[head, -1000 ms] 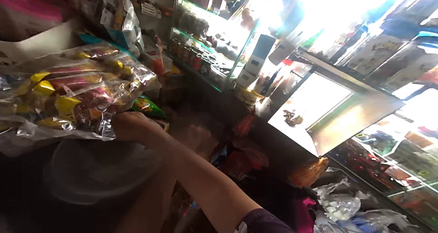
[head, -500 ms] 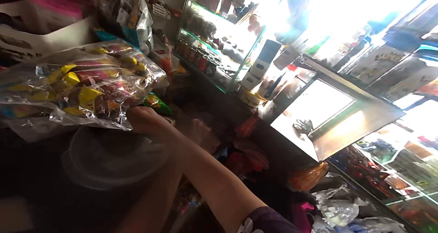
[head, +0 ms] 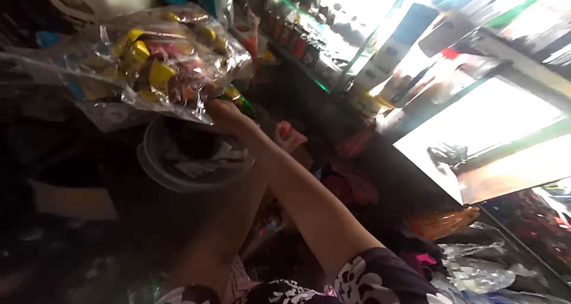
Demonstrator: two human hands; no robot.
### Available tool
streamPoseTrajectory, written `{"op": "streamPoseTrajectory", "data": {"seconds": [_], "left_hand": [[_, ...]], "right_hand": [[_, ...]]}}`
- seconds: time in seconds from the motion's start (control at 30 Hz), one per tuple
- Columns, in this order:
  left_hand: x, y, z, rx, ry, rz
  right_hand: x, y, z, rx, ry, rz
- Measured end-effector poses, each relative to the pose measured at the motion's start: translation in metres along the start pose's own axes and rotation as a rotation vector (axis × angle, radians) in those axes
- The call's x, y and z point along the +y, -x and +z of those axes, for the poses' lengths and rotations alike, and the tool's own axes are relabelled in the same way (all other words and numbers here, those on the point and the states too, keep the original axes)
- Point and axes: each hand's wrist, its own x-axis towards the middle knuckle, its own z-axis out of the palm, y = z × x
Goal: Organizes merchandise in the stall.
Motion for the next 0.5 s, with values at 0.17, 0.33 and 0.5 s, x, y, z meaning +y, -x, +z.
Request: {"op": "streamPoseTrajectory", "data": {"seconds": [0.17, 0.33, 0.5], "left_hand": [[-0.006, -0.003, -0.001, 0.01, -0.039, 0.01], [-0.006, -0.003, 0.007, -0.019, -0.031, -0.009], [-0.011, -0.003, 0.009, -0.04, -0.104, 0.01]], "right_hand": [[-0.006, 0.002, -0.008, -0.07, -0.002, 0.002], [0.004, 0.001, 0.003, 0.079, -0.093, -0.066], [-0.005, 0.005, -0.011, -0.073, -0.047, -0.042]]}}
